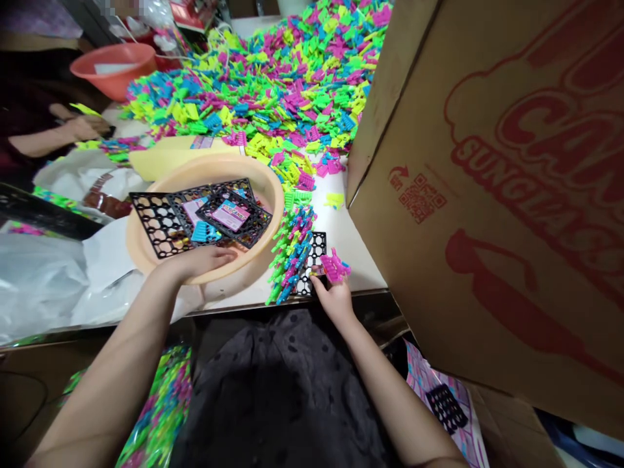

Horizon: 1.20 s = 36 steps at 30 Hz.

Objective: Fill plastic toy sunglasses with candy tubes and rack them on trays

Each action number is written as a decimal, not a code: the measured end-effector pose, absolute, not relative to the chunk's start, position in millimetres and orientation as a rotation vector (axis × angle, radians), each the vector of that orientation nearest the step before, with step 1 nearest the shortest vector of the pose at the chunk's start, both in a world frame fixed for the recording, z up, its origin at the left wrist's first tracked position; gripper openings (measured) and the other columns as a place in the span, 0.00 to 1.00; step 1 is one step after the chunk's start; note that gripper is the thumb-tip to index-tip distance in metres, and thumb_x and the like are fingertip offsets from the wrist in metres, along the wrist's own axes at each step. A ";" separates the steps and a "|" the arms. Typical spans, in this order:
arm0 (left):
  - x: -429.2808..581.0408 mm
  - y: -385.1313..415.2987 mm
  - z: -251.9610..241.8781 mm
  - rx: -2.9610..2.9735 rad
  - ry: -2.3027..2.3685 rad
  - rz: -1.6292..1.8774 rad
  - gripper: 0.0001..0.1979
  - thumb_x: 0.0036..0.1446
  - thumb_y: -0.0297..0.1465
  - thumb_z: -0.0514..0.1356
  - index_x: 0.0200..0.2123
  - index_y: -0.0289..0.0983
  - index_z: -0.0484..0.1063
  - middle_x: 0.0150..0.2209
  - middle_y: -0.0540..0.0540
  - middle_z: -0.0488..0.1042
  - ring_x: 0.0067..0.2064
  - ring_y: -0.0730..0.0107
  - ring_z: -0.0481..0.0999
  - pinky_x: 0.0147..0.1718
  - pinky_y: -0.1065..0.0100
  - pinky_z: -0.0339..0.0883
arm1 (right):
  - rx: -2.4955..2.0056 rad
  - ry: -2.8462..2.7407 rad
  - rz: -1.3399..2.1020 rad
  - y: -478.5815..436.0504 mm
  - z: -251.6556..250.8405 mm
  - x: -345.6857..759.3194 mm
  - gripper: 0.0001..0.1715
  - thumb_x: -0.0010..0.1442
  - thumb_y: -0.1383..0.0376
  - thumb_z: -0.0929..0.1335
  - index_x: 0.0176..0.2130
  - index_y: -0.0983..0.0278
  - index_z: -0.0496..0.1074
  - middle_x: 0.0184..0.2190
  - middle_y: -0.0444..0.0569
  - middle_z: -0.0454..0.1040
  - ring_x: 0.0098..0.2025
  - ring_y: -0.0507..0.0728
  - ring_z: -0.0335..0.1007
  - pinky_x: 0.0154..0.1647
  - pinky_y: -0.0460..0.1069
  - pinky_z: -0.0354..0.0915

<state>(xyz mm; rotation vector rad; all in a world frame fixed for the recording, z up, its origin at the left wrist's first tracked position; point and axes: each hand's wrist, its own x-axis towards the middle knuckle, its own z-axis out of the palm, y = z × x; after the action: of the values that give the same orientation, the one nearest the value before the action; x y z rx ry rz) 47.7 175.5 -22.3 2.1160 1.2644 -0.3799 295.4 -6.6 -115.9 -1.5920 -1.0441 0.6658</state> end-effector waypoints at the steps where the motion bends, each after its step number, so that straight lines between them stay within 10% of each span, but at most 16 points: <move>1: 47.2 175.6 -23.3 2.108 1.259 -0.384 0.19 0.46 0.45 0.52 0.34 0.41 0.75 0.39 0.46 0.78 0.40 0.59 0.74 0.42 0.66 0.64 | -1.562 -1.067 0.670 -5.8 -116.6 294.6 0.10 0.54 0.60 0.66 0.37 0.62 0.70 0.36 0.51 0.74 0.42 0.60 0.70 0.49 0.59 0.64; 6: 44.7 174.0 -26.0 2.100 1.251 -0.338 0.18 0.46 0.42 0.52 0.34 0.39 0.74 0.36 0.46 0.78 0.36 0.61 0.74 0.37 0.67 0.65 | -1.464 -1.088 0.716 -6.5 -110.6 293.0 0.10 0.55 0.61 0.65 0.38 0.62 0.68 0.37 0.51 0.71 0.36 0.57 0.70 0.39 0.54 0.68; 18: 36.0 168.1 -35.0 2.164 1.325 0.018 0.21 0.51 0.34 0.51 0.48 0.34 0.63 0.42 0.42 0.73 0.39 0.62 0.71 0.36 0.67 0.64 | -1.616 -1.248 0.637 -7.7 -114.2 294.7 0.12 0.57 0.58 0.65 0.37 0.61 0.74 0.41 0.51 0.75 0.47 0.61 0.66 0.51 0.58 0.60; 36: 37.8 170.5 -44.2 2.109 1.300 0.032 0.14 0.49 0.27 0.52 0.41 0.37 0.69 0.41 0.45 0.74 0.42 0.62 0.72 0.38 0.68 0.63 | -1.729 -1.495 0.327 -6.4 -128.0 289.4 0.11 0.59 0.64 0.63 0.36 0.62 0.74 0.36 0.51 0.76 0.44 0.62 0.64 0.45 0.57 0.57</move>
<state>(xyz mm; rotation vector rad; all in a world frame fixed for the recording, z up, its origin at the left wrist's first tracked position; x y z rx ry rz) 37.8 170.5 -44.2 2.1092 1.3004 0.0324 289.4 -6.4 -128.0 -1.7288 -1.4947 0.3266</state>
